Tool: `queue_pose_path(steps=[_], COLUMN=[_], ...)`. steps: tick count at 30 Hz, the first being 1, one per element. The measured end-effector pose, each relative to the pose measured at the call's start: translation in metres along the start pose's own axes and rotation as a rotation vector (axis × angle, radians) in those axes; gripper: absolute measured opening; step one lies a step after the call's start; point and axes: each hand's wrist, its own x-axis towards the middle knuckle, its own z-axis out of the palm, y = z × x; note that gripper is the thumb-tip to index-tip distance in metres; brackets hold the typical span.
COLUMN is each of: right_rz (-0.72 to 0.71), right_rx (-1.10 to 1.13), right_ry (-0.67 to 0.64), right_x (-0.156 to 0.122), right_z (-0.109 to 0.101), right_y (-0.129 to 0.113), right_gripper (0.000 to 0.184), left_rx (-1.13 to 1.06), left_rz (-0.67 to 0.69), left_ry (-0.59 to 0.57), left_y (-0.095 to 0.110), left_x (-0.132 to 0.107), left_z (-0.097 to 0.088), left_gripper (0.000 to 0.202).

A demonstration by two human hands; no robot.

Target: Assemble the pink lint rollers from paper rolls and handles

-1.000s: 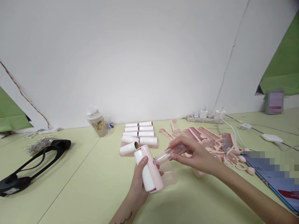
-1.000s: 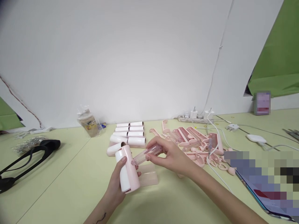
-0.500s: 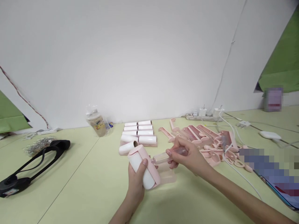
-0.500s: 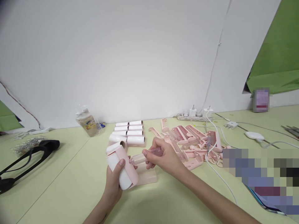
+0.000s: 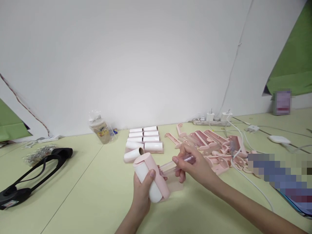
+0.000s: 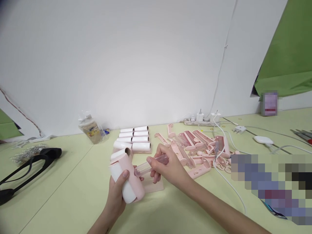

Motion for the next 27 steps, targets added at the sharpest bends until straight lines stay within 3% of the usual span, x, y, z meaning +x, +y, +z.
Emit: queue_pose_path(steps=[3,6,9,11,13,16,18,22,27], right_rz=[-0.071,-0.067,-0.057,-0.084,-0.105,-0.105,-0.119,-0.146,-0.140], right_rx=[0.100,0.101,0.074,-0.007,-0.153,-0.370,-0.494,-0.737,-0.786], right_ry=[-0.073,-0.087,-0.073,-0.019,-0.011,-0.061,-0.069,-0.109,-0.181], right_x=[0.005,0.008,0.010,0.013,0.015,0.017,0.016,0.009,0.001], right_z=[0.002,0.006,0.005,0.000,-0.005,-0.011,-0.015,-0.022,-0.024], right_y=[0.005,0.009,0.012,0.015,0.019,0.024,0.023,0.013,0.000], right_gripper=[0.042,0.038,0.031,0.033,0.030,0.022,0.019,0.012,0.010], left_rx=[-0.012,0.082,0.410,0.698,0.849,0.762,0.695,0.654,0.612], left_rz=[0.082,0.109,0.133,0.121,0.046,-0.062,-0.060,-0.006,-0.007], left_ry=[-0.037,-0.235,-0.448,-0.469,-0.506,-0.682,-0.677,-0.549,-0.544], left_y=[-0.009,-0.018,-0.015,-0.009,-0.003,-0.006,-0.016,-0.039,-0.039], left_x=[0.005,0.013,0.023,0.031,0.036,0.039,0.039,0.035,0.031], left_z=[-0.006,-0.016,-0.029,-0.036,-0.041,-0.040,-0.036,-0.030,-0.023], left_gripper=[0.058,0.073,0.092,0.100,0.091,0.058,0.048,0.048,0.041])
